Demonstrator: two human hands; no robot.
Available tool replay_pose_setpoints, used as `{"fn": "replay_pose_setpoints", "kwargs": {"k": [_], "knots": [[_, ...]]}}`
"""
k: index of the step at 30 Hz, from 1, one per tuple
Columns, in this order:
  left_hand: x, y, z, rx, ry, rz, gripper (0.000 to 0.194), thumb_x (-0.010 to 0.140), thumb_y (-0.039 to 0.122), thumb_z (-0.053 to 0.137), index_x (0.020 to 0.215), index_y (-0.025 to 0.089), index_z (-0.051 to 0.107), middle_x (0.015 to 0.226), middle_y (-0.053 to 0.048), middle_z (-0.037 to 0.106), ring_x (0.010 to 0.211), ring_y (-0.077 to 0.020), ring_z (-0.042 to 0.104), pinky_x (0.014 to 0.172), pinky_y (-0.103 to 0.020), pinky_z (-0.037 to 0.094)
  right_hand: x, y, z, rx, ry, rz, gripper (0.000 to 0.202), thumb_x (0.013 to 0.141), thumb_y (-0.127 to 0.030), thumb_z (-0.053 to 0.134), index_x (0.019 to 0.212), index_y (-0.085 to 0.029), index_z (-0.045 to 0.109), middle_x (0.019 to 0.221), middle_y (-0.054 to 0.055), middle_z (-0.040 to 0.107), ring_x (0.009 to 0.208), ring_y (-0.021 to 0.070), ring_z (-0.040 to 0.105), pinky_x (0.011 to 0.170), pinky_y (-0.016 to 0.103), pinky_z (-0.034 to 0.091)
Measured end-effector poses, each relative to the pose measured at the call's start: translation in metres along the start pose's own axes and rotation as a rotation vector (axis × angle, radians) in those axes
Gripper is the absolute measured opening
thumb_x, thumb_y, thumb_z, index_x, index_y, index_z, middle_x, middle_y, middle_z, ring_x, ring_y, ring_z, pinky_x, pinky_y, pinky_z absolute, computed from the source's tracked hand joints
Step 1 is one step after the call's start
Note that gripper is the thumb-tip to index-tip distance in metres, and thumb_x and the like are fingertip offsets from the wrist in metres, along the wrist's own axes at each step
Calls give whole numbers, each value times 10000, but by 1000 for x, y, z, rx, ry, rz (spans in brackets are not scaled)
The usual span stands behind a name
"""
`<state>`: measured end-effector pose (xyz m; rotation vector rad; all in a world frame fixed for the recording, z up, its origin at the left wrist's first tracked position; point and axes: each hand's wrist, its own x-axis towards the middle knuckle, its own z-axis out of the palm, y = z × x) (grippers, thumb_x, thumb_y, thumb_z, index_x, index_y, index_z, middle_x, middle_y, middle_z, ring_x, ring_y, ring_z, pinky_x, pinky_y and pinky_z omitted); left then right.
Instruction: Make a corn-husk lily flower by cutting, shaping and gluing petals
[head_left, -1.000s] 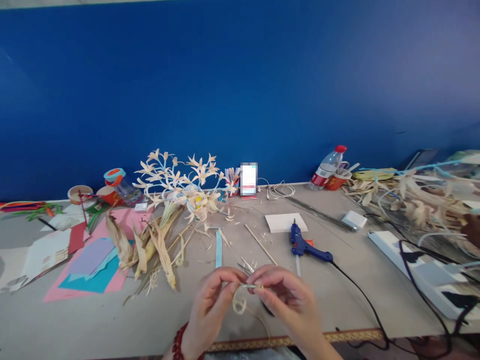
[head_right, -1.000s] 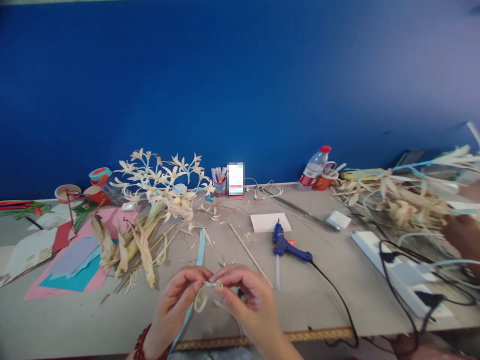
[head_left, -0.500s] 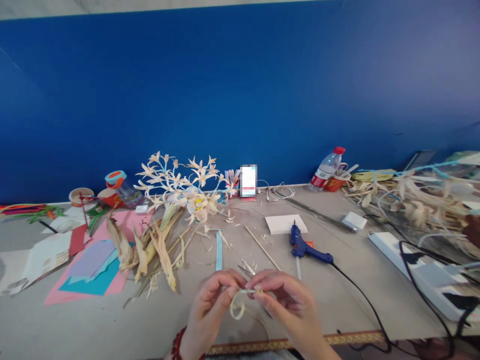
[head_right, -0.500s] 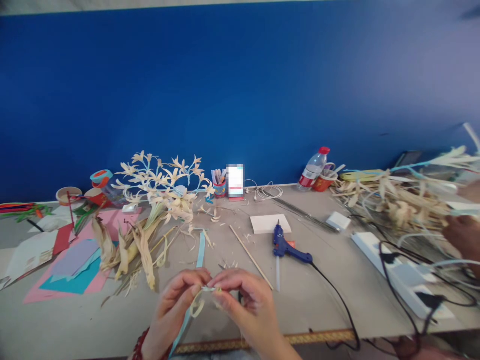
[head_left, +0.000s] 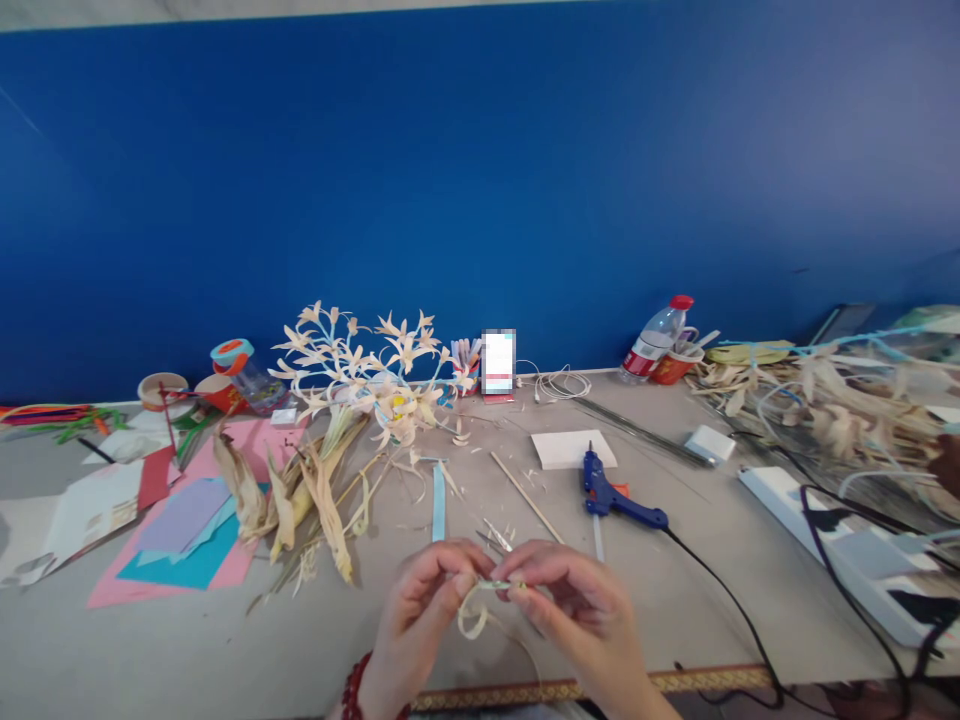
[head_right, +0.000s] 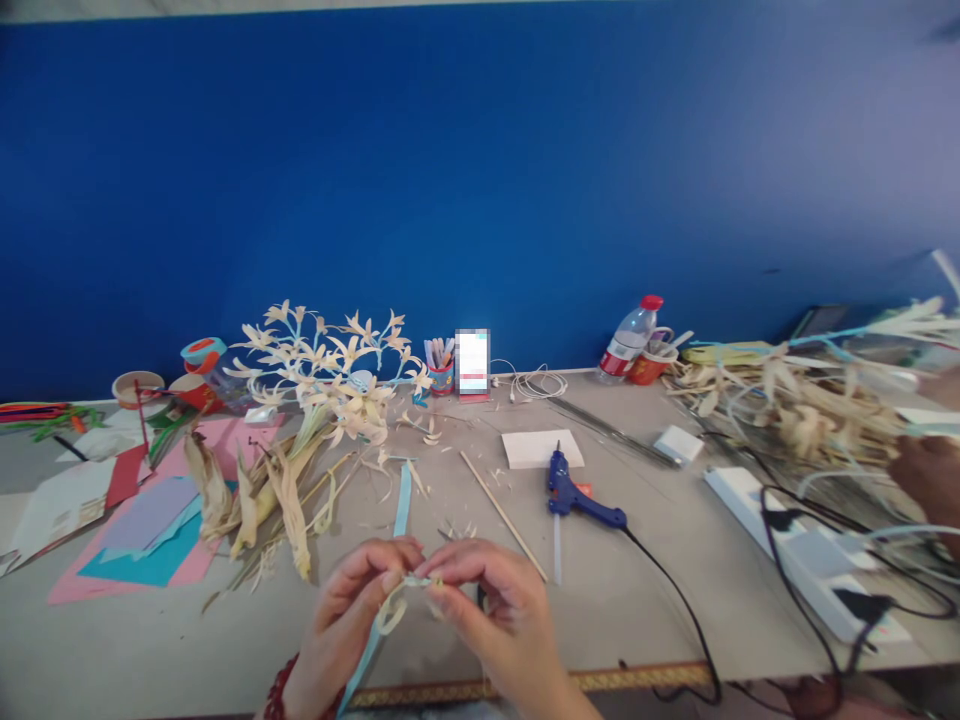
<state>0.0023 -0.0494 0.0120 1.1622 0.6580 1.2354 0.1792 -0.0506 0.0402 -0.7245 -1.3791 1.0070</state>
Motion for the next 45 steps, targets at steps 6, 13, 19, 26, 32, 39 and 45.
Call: {"fn": "replay_pose_setpoints", "kwargs": {"k": [6,13,19,26,32,39,45], "knots": [[-2,-1,1,-29,6,-20,173,946,202,521,831,186,649,914,-56,656,966,-195,570,866,-308,424,-1,0,0,13,1,-3,117,846,-146,703,874,-259,718,824,39,757,781,185,724,702,270,569],[0,-1,2,-81,5,-34,170,933,229,539,808,171,640,883,-75,656,912,-208,579,832,-334,441,0,-2,1,11,-11,-16,112,851,-148,699,869,-257,717,805,34,755,771,183,724,691,268,567],[0,-1,2,-79,36,-81,184,912,265,568,772,160,625,883,-89,660,907,-220,587,832,-347,447,0,-1,1,13,-14,-12,110,851,-146,698,871,-253,714,805,39,752,772,186,721,694,276,569],[1,-1,3,-65,50,-71,217,891,314,600,739,161,619,841,-85,665,888,-222,595,825,-351,456,2,-3,1,12,-9,-13,59,858,-176,693,855,-231,712,786,59,748,749,198,718,670,288,572],[0,-4,2,-76,7,-131,220,885,336,606,750,163,619,883,-94,680,858,-226,616,793,-348,469,1,-4,-1,-28,7,43,56,853,-231,695,802,-211,692,758,73,736,721,206,703,617,280,560],[14,24,-6,329,50,87,210,952,253,486,992,199,684,1148,-109,675,1127,-254,579,1000,-398,394,3,8,-9,-246,62,127,134,860,-278,671,754,-196,669,752,62,716,689,185,672,617,259,535],[28,39,7,707,-170,219,169,874,204,629,1031,210,692,1027,-89,725,997,-229,632,935,-361,451,5,10,-9,-334,20,134,213,861,-339,660,715,-183,659,656,39,665,592,159,608,543,238,495]]}}
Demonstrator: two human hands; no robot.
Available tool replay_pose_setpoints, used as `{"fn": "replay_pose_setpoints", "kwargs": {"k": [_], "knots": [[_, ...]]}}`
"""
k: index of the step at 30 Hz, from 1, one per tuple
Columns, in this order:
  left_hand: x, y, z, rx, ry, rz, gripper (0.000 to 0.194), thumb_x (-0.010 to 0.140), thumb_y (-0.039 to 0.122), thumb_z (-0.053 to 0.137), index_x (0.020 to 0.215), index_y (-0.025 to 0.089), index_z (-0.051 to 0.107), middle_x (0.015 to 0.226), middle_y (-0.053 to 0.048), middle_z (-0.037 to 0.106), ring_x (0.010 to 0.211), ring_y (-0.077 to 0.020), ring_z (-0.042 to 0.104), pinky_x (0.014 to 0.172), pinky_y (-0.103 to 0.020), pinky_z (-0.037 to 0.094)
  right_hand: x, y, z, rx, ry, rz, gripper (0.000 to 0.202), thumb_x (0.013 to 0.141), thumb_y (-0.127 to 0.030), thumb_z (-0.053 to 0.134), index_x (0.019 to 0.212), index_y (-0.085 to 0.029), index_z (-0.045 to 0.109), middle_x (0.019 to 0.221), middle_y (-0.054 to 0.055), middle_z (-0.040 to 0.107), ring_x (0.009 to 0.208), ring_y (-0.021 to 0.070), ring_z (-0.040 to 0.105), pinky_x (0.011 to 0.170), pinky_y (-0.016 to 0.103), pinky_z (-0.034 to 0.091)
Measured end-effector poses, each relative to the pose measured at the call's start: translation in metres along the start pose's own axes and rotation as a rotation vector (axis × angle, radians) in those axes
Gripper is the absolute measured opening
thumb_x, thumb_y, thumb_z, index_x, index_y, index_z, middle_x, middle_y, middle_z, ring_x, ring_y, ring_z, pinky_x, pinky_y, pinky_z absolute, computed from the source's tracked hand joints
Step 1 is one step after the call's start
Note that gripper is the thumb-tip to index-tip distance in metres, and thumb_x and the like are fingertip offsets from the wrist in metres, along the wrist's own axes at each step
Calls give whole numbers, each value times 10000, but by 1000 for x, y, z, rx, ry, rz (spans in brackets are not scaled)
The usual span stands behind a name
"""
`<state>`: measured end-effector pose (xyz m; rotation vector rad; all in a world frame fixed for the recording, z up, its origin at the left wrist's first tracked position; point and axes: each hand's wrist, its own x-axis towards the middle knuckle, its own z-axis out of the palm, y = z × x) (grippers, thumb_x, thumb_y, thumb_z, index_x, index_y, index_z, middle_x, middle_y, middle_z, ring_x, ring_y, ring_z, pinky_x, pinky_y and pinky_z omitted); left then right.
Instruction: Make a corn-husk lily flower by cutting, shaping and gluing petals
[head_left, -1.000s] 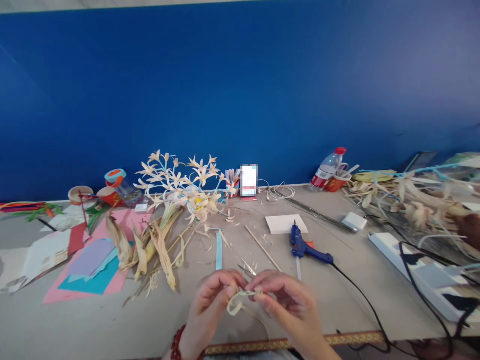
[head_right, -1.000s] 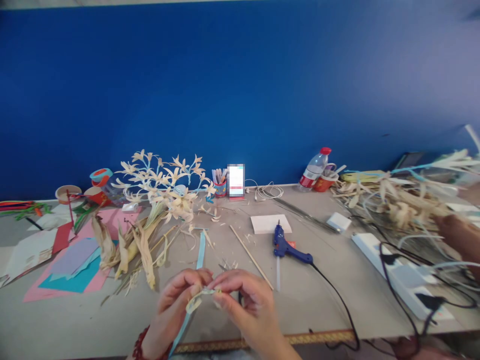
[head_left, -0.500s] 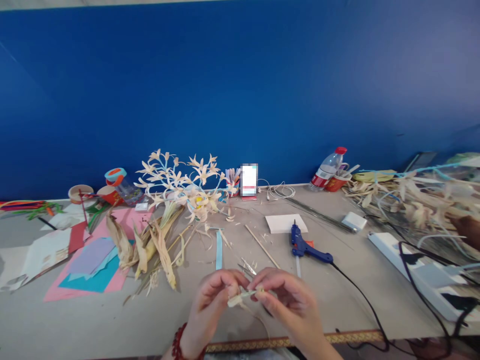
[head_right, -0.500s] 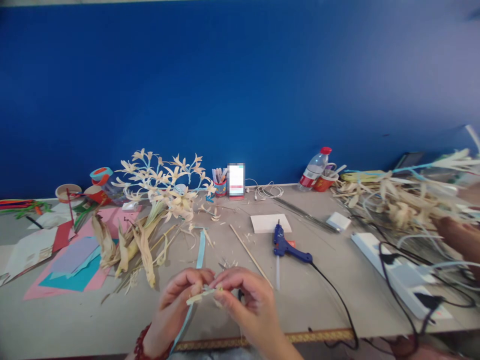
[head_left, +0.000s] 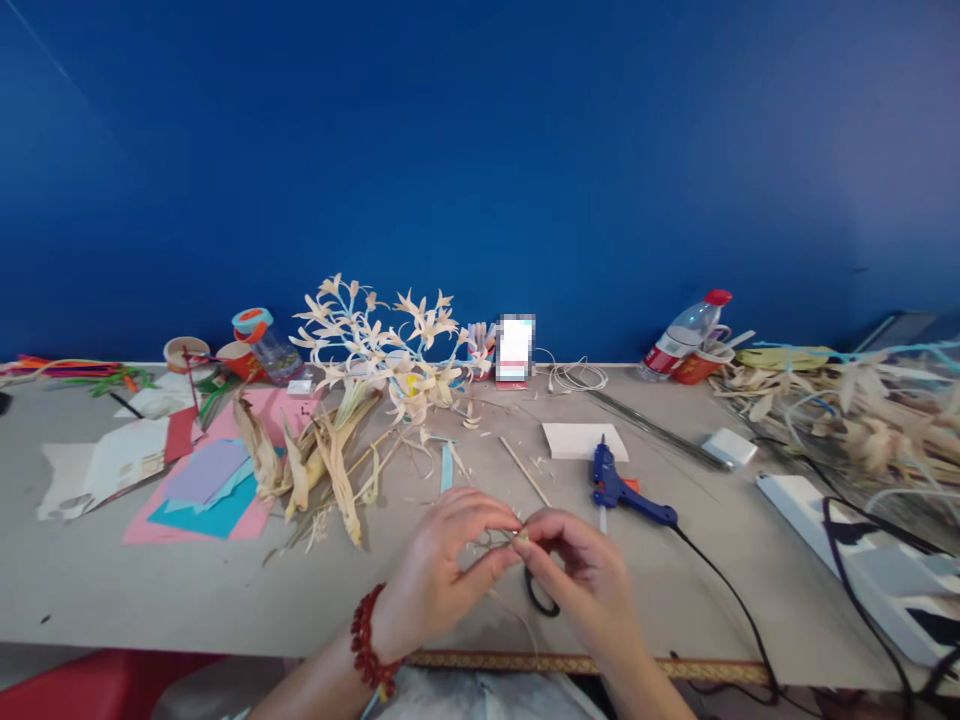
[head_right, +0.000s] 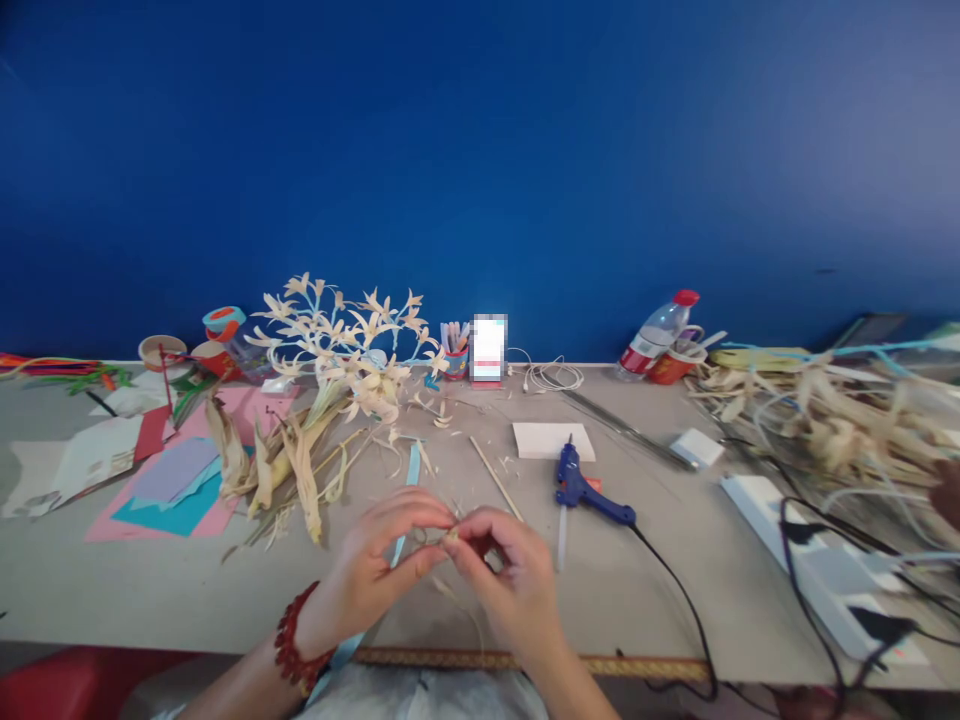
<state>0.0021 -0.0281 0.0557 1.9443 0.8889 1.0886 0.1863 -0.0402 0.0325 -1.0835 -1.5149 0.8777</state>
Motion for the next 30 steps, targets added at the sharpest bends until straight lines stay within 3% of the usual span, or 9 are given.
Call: {"fn": "replay_pose_setpoints", "kwargs": {"k": [7,14,17,23,26,30], "knots": [[0,-2,10,-7,42,-47,91,888,194,600,841,193,678,785,-51,689,789,-192,624,772,-312,475,-4,-5,0,2,-2,-37,181,866,-306,654,729,-187,645,656,33,644,594,155,595,543,241,488],[-11,-10,19,-8,170,69,143,868,118,556,912,201,663,851,-78,691,852,-216,607,869,-374,456,-5,-5,9,58,61,-42,130,860,-270,655,757,-192,645,686,41,650,619,164,609,566,250,501],[-14,-13,22,-141,177,-63,95,890,188,564,869,186,657,845,-72,677,846,-203,605,819,-330,462,-3,-7,10,176,18,20,101,818,-278,714,794,-193,664,708,30,652,606,146,606,550,226,502],[-11,-15,23,-722,90,-448,238,797,369,722,779,156,617,739,-27,653,698,-142,587,672,-240,451,2,-6,9,404,-132,150,152,790,-313,759,895,-204,747,716,15,621,583,118,584,497,200,474],[-11,-17,24,-881,53,-525,253,757,352,771,787,150,621,691,-12,641,661,-132,592,669,-241,452,3,-3,10,514,-168,197,179,769,-361,773,839,-197,755,687,10,605,556,121,595,464,204,458],[-12,-18,26,-892,44,-534,273,742,370,783,782,148,628,649,-4,639,633,-130,594,659,-243,454,2,-2,12,515,-131,232,210,769,-374,767,731,-179,697,654,5,606,513,114,588,436,198,441]]}}
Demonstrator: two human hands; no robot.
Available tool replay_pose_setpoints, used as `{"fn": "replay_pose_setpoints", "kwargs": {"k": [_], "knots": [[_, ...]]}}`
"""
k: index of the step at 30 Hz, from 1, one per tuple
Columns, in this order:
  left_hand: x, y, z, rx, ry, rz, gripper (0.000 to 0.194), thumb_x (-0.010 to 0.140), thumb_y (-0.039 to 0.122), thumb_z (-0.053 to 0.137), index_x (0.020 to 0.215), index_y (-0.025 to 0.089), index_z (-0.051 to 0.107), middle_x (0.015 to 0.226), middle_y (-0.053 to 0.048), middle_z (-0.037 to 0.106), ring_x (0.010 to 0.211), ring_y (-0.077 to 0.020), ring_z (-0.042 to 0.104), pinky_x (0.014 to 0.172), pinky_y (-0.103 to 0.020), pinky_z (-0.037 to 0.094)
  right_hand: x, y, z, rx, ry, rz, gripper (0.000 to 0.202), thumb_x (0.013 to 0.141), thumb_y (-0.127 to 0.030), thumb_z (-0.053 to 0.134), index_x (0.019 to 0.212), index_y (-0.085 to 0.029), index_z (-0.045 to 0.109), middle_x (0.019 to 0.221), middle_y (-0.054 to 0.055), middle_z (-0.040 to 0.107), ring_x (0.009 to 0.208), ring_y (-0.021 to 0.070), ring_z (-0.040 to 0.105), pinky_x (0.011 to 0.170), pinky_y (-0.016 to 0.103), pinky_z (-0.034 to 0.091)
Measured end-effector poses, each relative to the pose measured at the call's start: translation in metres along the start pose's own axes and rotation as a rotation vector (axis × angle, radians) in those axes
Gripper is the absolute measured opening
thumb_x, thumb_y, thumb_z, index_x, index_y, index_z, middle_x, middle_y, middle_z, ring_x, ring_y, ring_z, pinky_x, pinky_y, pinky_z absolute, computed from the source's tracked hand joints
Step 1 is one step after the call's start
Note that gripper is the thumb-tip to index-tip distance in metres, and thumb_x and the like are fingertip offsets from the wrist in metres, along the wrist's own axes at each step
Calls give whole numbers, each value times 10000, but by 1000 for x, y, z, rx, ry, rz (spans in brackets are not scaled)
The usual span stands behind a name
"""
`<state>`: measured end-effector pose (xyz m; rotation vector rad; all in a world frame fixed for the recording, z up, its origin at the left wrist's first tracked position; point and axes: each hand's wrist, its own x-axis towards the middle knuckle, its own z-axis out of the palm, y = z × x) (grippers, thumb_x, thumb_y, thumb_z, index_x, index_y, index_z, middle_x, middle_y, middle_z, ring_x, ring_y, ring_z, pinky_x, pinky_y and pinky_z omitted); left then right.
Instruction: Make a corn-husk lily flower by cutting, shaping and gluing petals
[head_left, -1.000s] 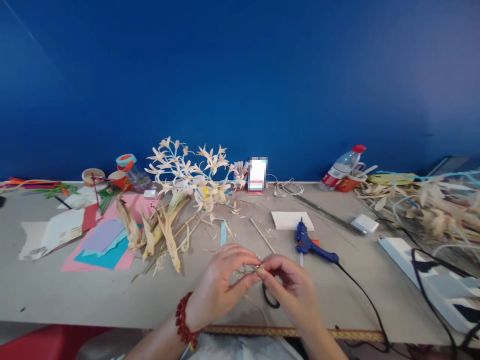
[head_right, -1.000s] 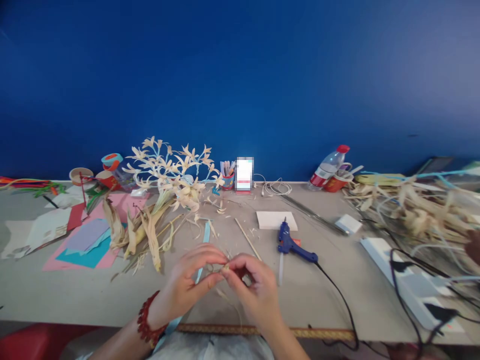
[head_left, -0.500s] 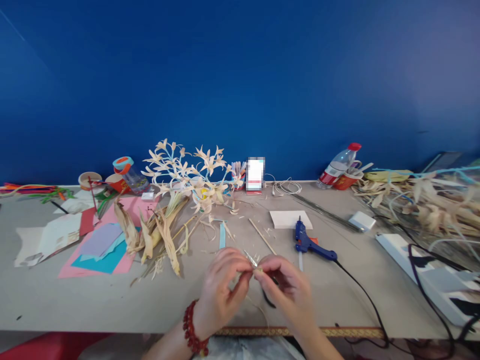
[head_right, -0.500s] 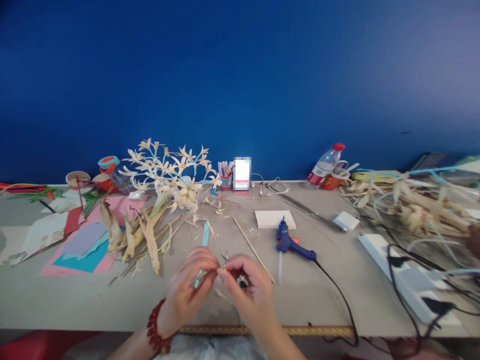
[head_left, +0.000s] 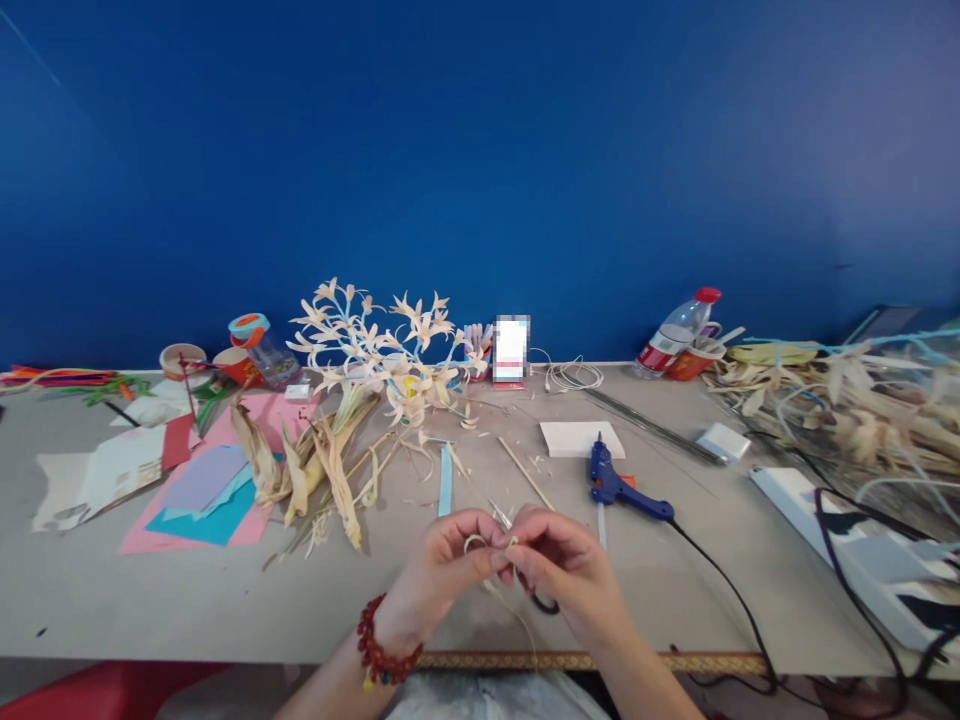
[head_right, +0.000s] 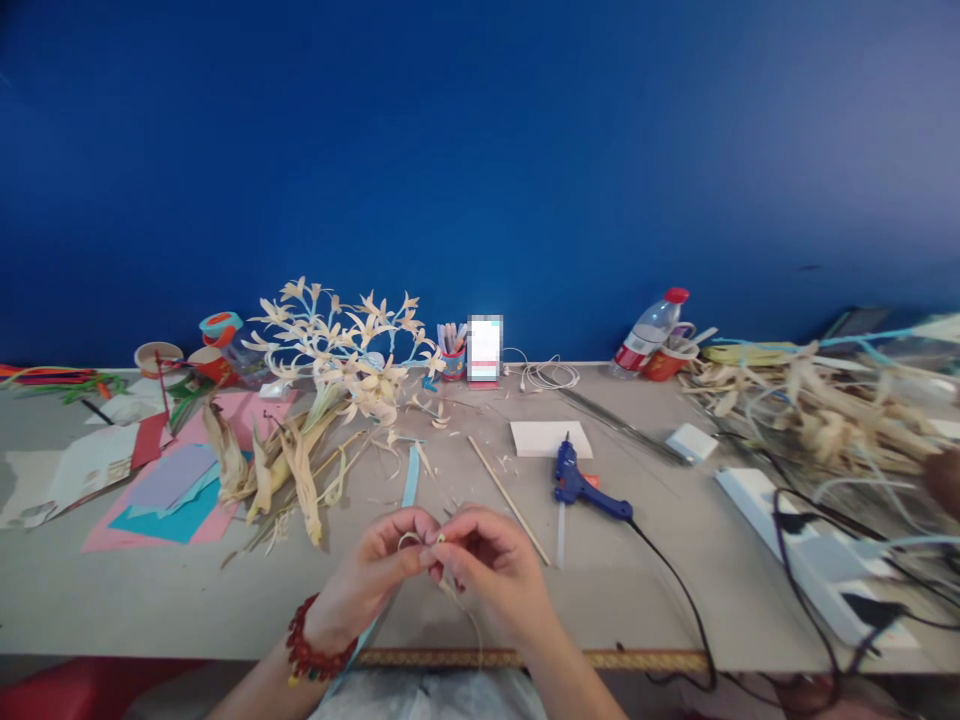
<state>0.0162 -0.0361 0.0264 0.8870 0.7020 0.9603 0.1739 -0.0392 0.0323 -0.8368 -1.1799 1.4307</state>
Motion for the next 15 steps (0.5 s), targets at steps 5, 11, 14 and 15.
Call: {"fn": "replay_pose_setpoints", "kwargs": {"k": [5,11,14,15], "knots": [[-4,0,4,387,141,263,173,832,321,686,767,163,659,733,-31,680,724,-159,609,701,-251,460,-3,-3,5,-195,109,-128,228,808,-352,725,680,-182,644,620,-5,581,494,101,517,446,199,425],[-8,-2,7,661,237,475,121,878,224,610,785,179,674,758,-29,674,753,-162,602,717,-247,450,-5,3,12,-242,224,-199,221,817,-346,713,688,-182,640,633,-3,569,549,114,523,488,209,422],[-8,-3,6,496,179,340,178,873,301,634,760,166,661,727,-28,670,722,-156,603,697,-245,445,-4,5,12,-78,159,-75,248,789,-359,747,685,-187,601,616,-21,561,503,102,520,446,199,401],[-8,-3,6,396,145,271,201,858,333,656,753,161,654,709,-26,670,706,-155,606,688,-247,447,-3,5,11,-24,120,-34,258,778,-357,761,683,-187,591,607,-27,554,494,100,526,440,196,397]]}}
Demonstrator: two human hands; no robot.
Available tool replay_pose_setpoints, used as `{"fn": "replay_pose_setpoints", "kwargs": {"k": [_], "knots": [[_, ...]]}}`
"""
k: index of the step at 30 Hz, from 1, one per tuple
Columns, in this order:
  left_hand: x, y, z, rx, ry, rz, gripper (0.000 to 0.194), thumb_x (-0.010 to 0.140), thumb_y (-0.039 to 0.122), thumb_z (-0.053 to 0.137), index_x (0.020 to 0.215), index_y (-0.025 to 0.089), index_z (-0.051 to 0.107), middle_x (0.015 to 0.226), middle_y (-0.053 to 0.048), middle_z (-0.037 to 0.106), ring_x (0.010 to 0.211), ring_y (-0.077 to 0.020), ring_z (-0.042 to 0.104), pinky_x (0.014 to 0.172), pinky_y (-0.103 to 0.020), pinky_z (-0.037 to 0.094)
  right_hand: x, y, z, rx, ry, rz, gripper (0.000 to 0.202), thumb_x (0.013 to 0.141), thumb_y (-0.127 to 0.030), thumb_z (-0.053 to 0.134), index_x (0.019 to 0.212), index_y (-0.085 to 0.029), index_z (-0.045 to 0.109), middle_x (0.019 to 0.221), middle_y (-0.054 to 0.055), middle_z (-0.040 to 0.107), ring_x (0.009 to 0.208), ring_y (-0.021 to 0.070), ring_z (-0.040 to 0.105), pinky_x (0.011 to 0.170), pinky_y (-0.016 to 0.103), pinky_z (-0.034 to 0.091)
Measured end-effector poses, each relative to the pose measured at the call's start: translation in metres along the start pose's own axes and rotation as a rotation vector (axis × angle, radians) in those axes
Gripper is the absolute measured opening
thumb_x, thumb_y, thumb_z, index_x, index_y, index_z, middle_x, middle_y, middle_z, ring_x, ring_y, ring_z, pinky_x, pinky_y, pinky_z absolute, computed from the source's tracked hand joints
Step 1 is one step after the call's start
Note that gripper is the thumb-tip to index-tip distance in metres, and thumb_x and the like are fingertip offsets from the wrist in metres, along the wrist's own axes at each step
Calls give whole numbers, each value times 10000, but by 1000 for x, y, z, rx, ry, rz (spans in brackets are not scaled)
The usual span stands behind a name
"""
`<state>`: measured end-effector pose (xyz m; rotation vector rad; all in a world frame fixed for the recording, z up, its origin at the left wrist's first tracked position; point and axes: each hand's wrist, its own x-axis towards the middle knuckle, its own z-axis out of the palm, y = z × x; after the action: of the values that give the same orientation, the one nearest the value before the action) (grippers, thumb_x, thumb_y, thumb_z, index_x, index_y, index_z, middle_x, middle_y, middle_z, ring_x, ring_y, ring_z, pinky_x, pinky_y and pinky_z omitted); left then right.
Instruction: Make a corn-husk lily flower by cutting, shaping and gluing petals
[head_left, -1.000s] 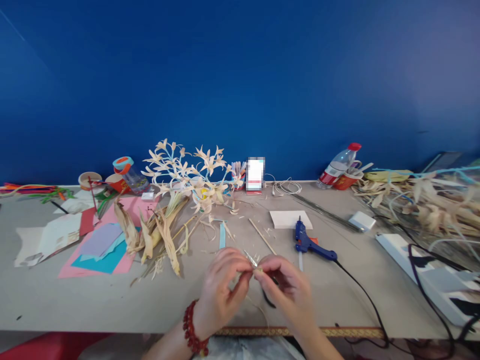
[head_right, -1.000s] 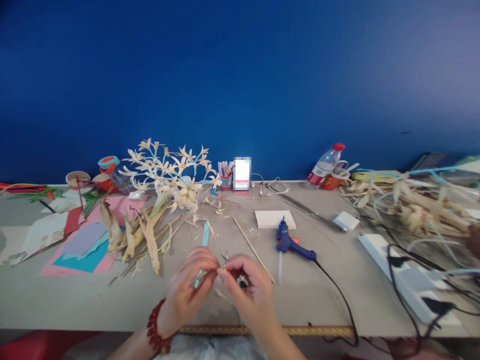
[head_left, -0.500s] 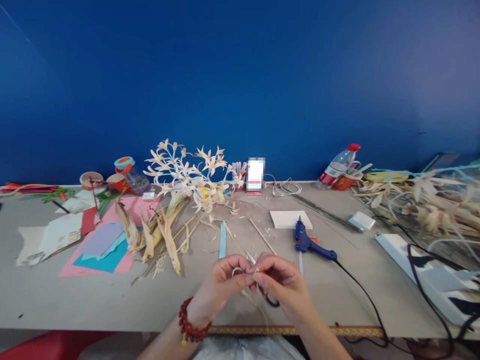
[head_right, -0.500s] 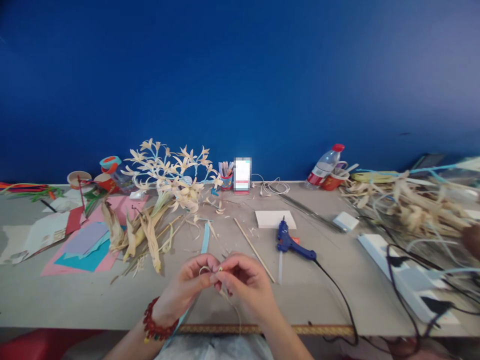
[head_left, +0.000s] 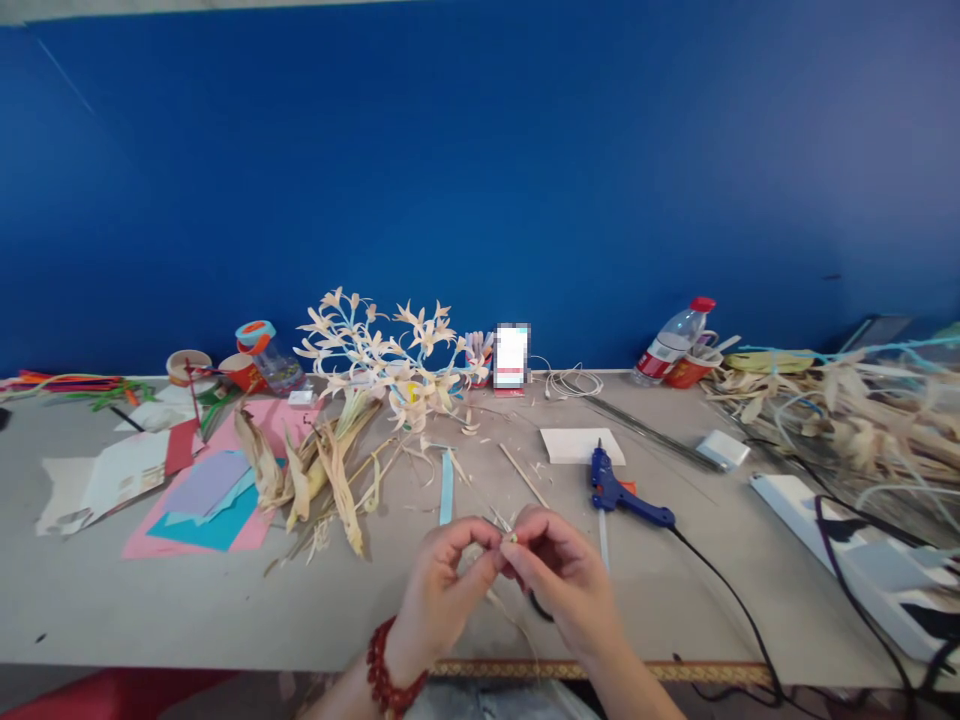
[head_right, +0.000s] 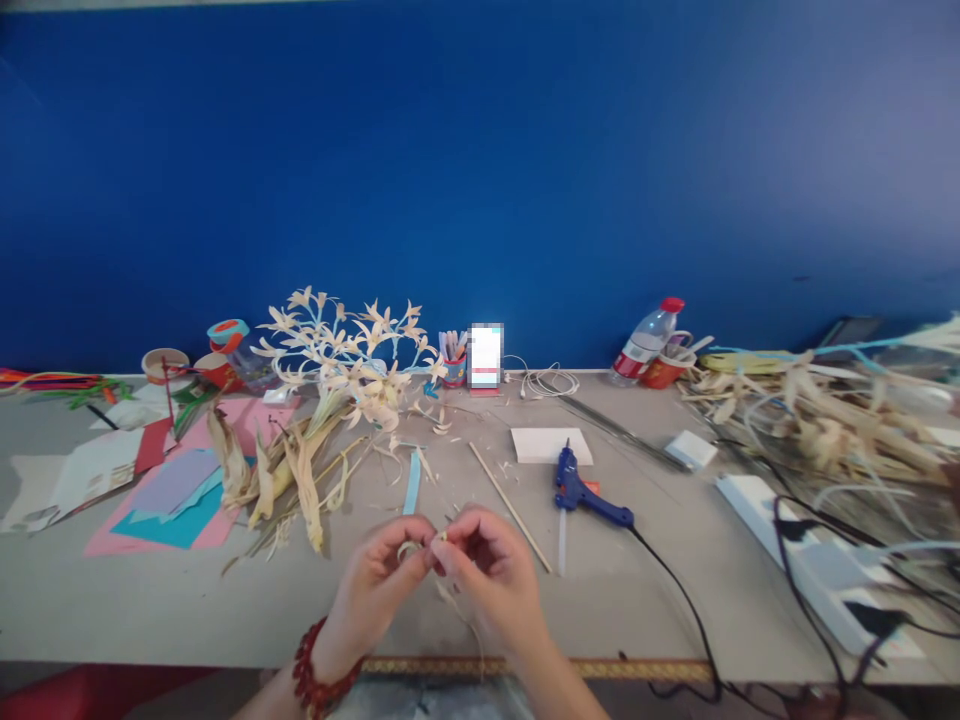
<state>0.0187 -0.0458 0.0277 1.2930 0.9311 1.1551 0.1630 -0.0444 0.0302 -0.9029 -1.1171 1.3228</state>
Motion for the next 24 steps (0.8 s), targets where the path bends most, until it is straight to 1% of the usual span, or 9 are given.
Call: {"fn": "replay_pose_setpoints", "kwargs": {"k": [3,6,8,10,14,16,19,21,24], "knots": [[1,-1,-1,-288,-87,-198,259,776,386,742,747,151,635,653,-18,664,644,-147,610,650,-247,457,2,0,-3,111,-97,81,271,757,-346,787,680,-179,588,604,-35,545,490,96,553,444,190,395],[1,-2,0,-380,-88,-268,278,726,375,789,747,145,635,627,-14,657,619,-139,607,638,-242,456,3,0,-6,173,-115,108,275,750,-347,796,682,-174,593,614,-32,559,480,89,560,436,182,379],[0,-2,0,-360,-58,-246,269,733,369,784,742,145,635,627,-11,655,620,-132,596,643,-236,452,3,0,-6,147,-98,99,257,751,-337,796,684,-173,610,618,-28,574,488,86,563,444,178,383],[-1,-3,1,-294,-11,-191,251,760,365,758,734,148,633,635,-6,650,630,-125,579,653,-230,447,2,-2,-5,69,-81,73,217,754,-319,794,702,-173,643,622,-24,587,503,81,556,462,177,393],[-4,-5,0,-75,94,-45,195,810,322,699,727,158,635,674,-9,643,667,-134,570,663,-226,441,0,-3,0,-37,-36,48,183,740,-307,803,747,-182,670,607,-30,584,508,73,501,469,172,394],[-5,-4,0,40,129,10,168,833,295,665,732,162,641,692,-16,650,684,-145,580,679,-232,448,-2,-2,3,-29,3,60,207,743,-342,796,752,-184,663,604,-24,597,510,79,496,469,175,399],[-7,-3,1,145,141,48,156,862,258,613,737,170,643,706,-24,664,701,-158,599,697,-242,463,-4,1,6,-1,54,88,252,749,-404,777,742,-180,661,611,-6,626,501,84,498,459,179,404],[-7,-2,3,182,154,60,138,860,227,601,739,176,641,712,-22,671,705,-161,608,700,-242,469,-5,2,7,1,81,87,253,743,-403,780,731,-177,666,609,-3,632,492,81,492,453,175,400],[-7,-1,5,253,192,93,106,847,196,605,751,184,647,721,-15,677,709,-159,618,705,-236,469,-6,2,7,-1,113,38,225,747,-373,778,721,-177,670,609,-2,639,495,79,493,455,171,400]]}}
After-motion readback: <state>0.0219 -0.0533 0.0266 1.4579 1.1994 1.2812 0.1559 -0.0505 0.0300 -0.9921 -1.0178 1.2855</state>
